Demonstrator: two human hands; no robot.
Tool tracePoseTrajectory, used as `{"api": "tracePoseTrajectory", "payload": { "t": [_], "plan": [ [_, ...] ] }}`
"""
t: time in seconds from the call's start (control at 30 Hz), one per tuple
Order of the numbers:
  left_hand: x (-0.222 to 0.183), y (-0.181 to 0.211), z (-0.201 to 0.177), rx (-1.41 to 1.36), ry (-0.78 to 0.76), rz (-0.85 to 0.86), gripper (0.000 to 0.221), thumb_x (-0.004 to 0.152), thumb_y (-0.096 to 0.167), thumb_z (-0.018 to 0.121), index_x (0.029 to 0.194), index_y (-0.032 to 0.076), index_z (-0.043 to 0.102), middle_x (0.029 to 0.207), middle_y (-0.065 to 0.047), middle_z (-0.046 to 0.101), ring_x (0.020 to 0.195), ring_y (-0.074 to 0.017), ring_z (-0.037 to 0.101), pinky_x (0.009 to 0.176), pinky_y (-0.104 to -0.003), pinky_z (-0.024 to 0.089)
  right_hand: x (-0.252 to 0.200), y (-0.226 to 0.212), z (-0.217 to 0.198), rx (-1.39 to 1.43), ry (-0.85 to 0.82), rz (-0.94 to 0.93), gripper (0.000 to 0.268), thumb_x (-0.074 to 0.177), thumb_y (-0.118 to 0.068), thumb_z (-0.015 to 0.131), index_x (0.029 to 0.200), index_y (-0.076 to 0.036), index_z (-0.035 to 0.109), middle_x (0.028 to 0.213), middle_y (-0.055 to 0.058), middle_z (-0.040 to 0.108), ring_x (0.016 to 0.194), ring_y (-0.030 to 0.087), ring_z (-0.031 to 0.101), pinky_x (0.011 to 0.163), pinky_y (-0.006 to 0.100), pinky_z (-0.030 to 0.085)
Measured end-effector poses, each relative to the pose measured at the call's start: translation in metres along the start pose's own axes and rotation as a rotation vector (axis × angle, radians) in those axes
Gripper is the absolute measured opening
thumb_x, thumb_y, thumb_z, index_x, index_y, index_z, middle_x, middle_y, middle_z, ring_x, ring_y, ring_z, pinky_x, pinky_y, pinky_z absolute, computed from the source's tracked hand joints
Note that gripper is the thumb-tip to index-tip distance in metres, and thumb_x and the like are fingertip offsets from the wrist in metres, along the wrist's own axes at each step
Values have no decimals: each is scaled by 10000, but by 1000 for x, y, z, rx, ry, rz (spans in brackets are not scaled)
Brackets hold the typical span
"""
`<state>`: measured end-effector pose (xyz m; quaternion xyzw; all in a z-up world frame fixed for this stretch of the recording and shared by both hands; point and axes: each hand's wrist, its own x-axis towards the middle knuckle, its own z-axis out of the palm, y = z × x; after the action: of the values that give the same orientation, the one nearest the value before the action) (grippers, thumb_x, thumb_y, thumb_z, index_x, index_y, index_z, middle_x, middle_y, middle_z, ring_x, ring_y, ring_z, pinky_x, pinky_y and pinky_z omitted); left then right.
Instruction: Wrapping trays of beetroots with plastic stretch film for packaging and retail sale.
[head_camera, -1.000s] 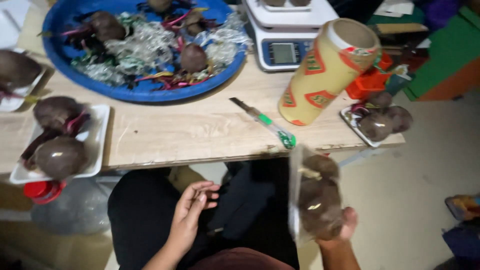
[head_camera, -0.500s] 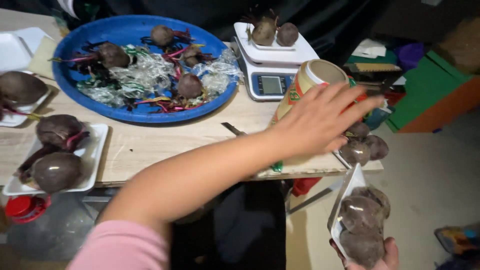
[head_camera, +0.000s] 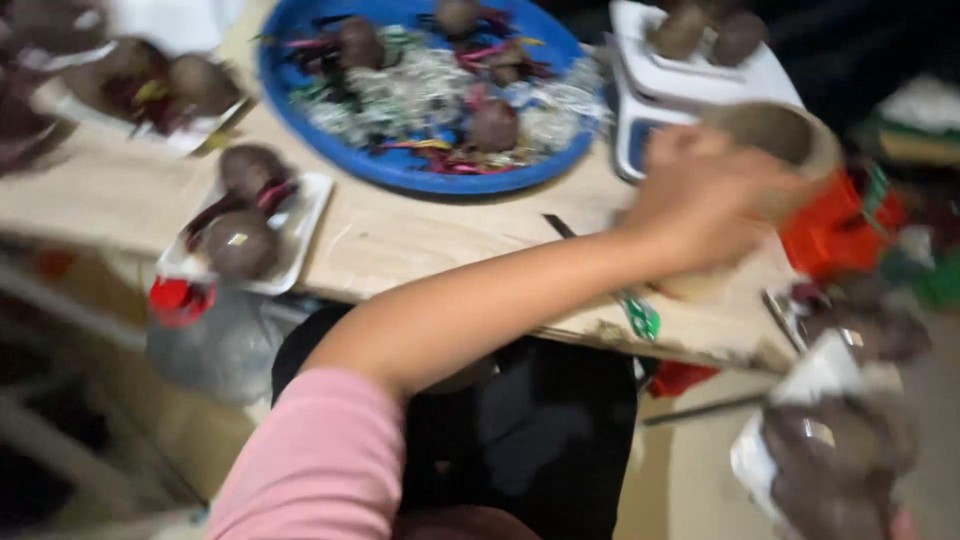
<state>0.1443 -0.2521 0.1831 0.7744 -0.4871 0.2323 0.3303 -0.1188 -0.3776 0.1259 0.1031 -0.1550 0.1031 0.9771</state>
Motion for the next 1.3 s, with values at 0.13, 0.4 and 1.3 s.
{"api": "tracePoseTrajectory", "payload": {
  "t": [0.13,0.4,1.3],
  "plan": [
    [-59,-1,-54,-184,317,-41,397,854,527,743,1190,320,703,1095,83,709,1078,-211,617,932,-421,376,-82,-99,-33,-990,501,-679,497,983,-188,796,1419,8,661,1357,207,701,1162,376,676,949,505,511],
    [-213,-14,-165,-905,884,-412,675,741,-33,776,1367,62,541,1458,-257,584,1259,-313,645,1101,-437,580,79,-77,19,-1186,812,-433,494,832,-309,697,1305,-167,663,1265,34,739,1062,208,714,951,410,581],
    [-395,-2,-98,-1158,520,-1252,319,711,18,857,919,92,626,839,-33,718,726,-79,618,667,-213,482,167,-215,-84,-1669,1383,4,358,845,-512,746,1167,-374,675,990,-127,772,838,83,766,601,475,622]
  ]
}}
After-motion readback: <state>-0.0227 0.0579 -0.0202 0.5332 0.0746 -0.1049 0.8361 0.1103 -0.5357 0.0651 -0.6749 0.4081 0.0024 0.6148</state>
